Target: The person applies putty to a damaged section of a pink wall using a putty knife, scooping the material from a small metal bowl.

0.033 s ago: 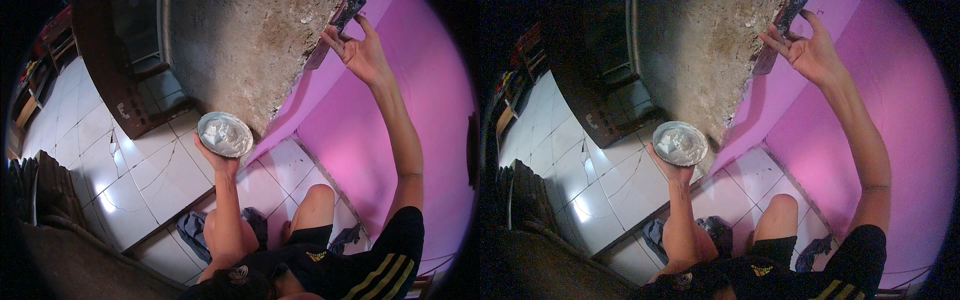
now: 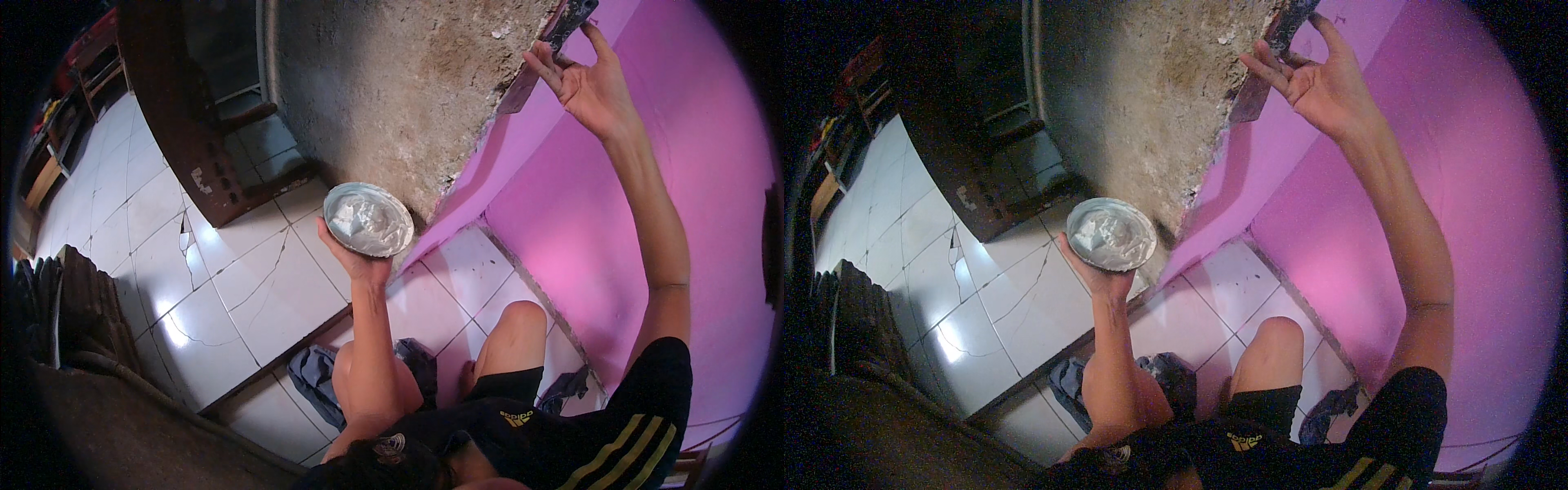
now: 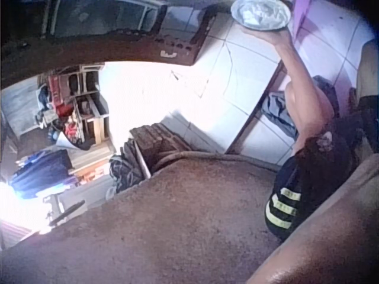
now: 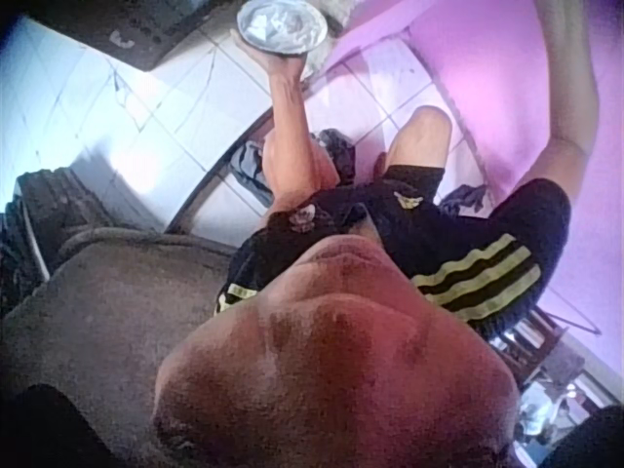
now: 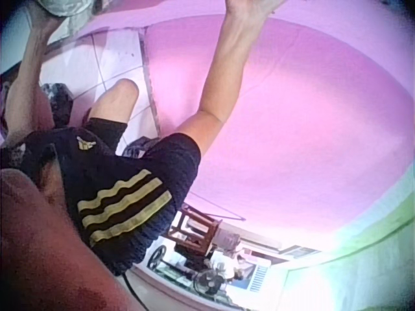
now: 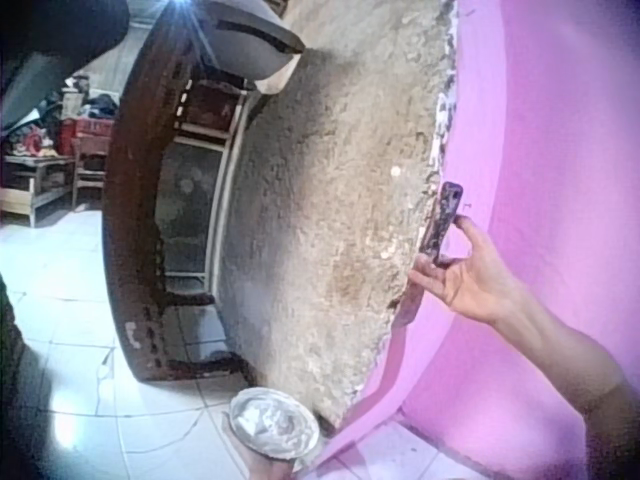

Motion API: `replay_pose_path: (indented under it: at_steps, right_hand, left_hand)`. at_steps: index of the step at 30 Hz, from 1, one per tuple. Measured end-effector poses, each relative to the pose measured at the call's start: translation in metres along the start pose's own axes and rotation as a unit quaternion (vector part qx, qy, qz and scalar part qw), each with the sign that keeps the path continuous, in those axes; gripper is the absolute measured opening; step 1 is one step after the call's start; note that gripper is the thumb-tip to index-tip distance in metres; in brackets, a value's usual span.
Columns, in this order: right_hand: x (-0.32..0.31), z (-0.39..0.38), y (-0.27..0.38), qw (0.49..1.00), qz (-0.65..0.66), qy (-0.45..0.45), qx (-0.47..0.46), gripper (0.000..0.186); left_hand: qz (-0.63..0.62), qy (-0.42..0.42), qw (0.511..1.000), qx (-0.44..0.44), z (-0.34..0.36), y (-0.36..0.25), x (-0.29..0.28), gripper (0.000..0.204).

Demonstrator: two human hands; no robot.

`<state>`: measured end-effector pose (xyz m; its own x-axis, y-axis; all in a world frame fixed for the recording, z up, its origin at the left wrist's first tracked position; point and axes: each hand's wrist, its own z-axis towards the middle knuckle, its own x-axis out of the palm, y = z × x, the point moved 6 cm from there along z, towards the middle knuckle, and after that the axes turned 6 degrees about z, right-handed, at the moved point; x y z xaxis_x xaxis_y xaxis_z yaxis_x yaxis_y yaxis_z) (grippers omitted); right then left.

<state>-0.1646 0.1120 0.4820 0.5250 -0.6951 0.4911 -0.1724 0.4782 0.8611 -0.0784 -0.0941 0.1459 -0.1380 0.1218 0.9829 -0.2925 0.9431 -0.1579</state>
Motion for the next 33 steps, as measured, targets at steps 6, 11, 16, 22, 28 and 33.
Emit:
replay_pose_path:
  at_steps: [6, 11, 16, 22, 28, 33]
  right_hand:
    - [-0.002, 0.000, -0.004, 0.997, -0.030, -0.039, -0.061, 0.075]
    - [-0.005, 0.000, -0.003, 0.992, -0.053, -0.052, -0.099, 0.077]
    - [-0.001, -0.001, -0.001, 0.993, -0.045, -0.043, -0.098, 0.076]
    - [0.010, -0.006, -0.001, 0.985, 0.012, -0.109, -0.132, 0.073]
    - [0.011, -0.005, 0.003, 0.978, 0.026, -0.137, -0.153, 0.072]
    - [-0.004, 0.003, 0.015, 0.989, 0.008, -0.064, -0.134, 0.071]
  left_hand:
    - [0.007, -0.003, 1.000, 0.006, 0.000, -0.002, 0.001, 0.073]
    - [0.009, 0.003, 1.000, 0.003, -0.002, -0.002, 0.003, 0.070]
    - [0.012, -0.004, 1.000, 0.009, -0.001, -0.002, 0.002, 0.073]
    - [0.010, 0.002, 1.000, -0.001, -0.005, -0.001, 0.008, 0.070]
    - [0.015, 0.003, 1.000, 0.001, -0.002, -0.002, 0.003, 0.071]
    - [0.019, -0.004, 1.000, -0.001, 0.000, 0.000, -0.001, 0.072]
